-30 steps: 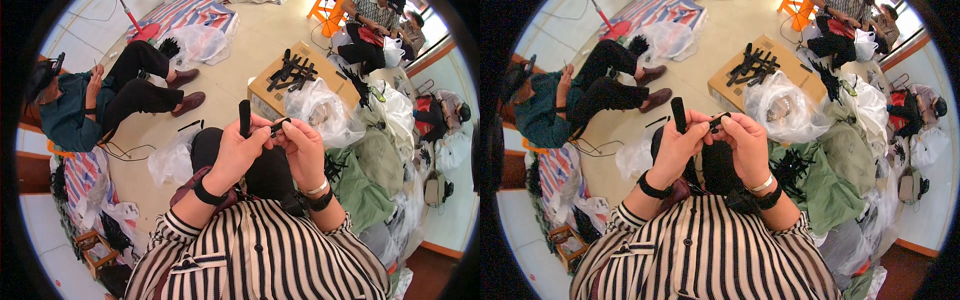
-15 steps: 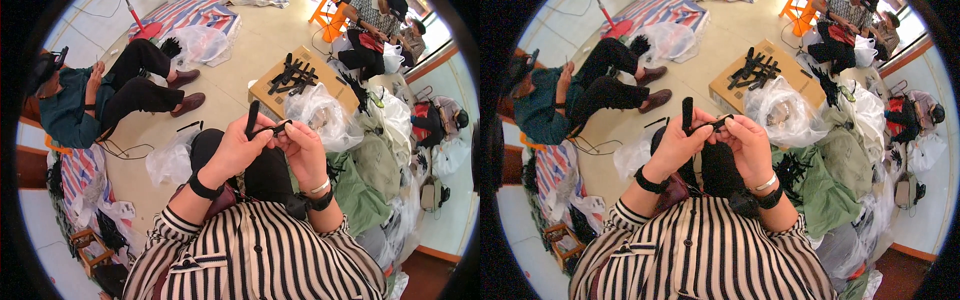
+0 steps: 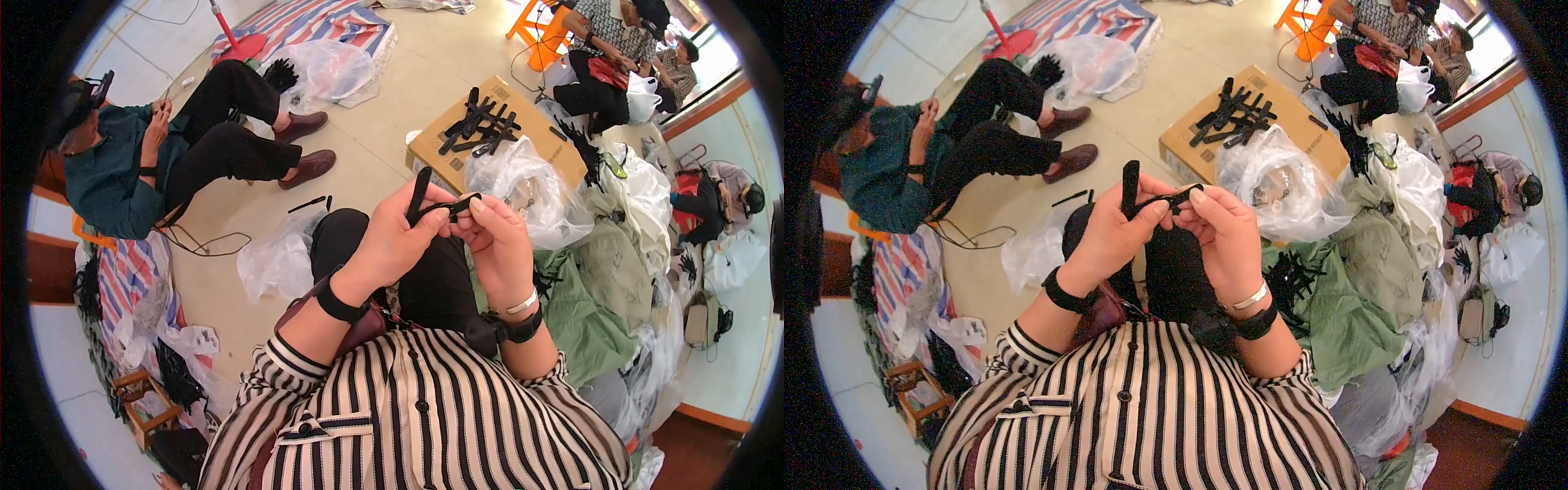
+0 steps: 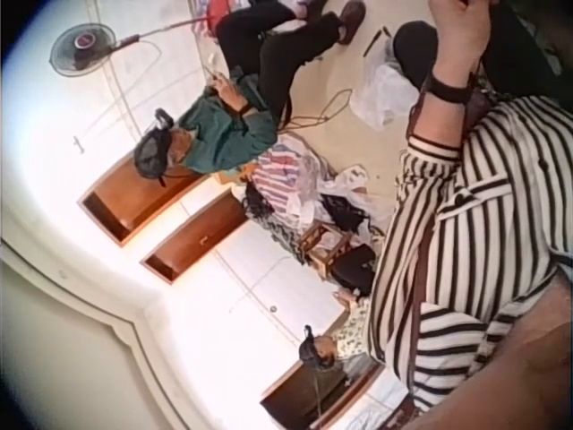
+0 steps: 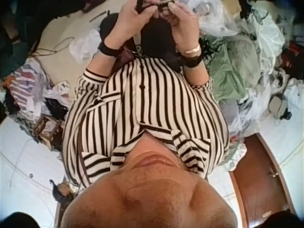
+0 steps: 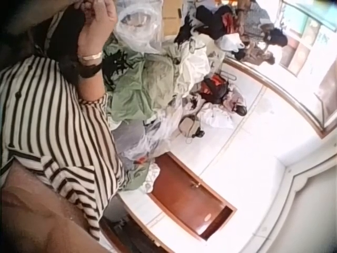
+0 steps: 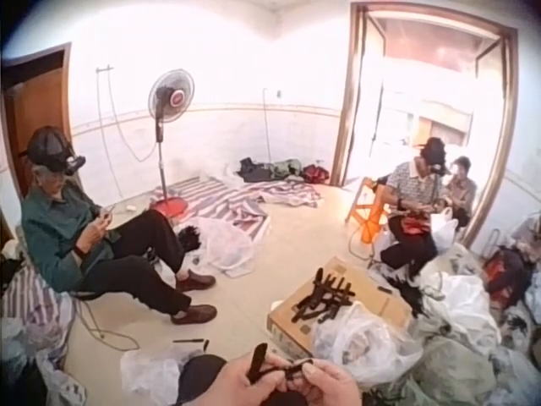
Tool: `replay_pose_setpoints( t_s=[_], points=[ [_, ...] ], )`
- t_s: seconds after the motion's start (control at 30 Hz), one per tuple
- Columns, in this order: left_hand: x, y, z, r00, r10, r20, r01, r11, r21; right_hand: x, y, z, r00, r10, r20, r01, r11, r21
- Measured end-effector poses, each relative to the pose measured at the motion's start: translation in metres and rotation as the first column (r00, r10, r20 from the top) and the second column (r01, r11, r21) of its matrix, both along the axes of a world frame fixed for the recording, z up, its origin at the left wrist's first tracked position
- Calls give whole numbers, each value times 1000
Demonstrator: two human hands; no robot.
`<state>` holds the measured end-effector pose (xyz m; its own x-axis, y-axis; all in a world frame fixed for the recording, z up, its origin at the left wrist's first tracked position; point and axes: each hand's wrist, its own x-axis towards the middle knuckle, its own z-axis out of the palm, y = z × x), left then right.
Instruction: Assembling small black plastic shoe components by hand.
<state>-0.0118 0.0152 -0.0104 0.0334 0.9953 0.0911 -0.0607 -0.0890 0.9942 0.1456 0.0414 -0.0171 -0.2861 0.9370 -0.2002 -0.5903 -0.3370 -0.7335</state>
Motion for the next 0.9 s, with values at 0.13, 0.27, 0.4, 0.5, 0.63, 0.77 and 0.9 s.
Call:
replay_pose_setpoints(
  t_s=[0.13, 0.27, 0.4, 0.5, 0.63, 0.77, 0.9],
  points=[
    [-4, 1, 4, 992, -78, 102, 87, 993, -80, 4, 6, -6, 992, 72, -101, -80, 993, -85],
    [-6, 3, 3, 989, -97, 107, 105, 992, -72, 3, 6, -6, 994, 66, -91, -74, 993, -92],
    [-4, 3, 2, 998, -42, 35, 42, 999, 14, 1, 7, 1, 999, 43, 10, -43, 999, -3],
    [-6, 7, 2, 996, -74, 54, 73, 997, 20, 4, 13, -6, 989, 104, -108, -113, 991, -77],
    [-8, 11, -3, 992, -109, 61, 108, 994, 21, 1, 11, -4, 993, 72, -96, -77, 995, -59],
    [-8, 9, 5, 993, -94, 66, 98, 993, -71, -1, 9, -3, 1000, 12, -11, -13, 1000, -20],
    [-10, 7, 6, 962, -99, 254, 162, 957, -239, -3, 6, -2, 1000, 6, 9, -6, 1000, -2]
  ],
)
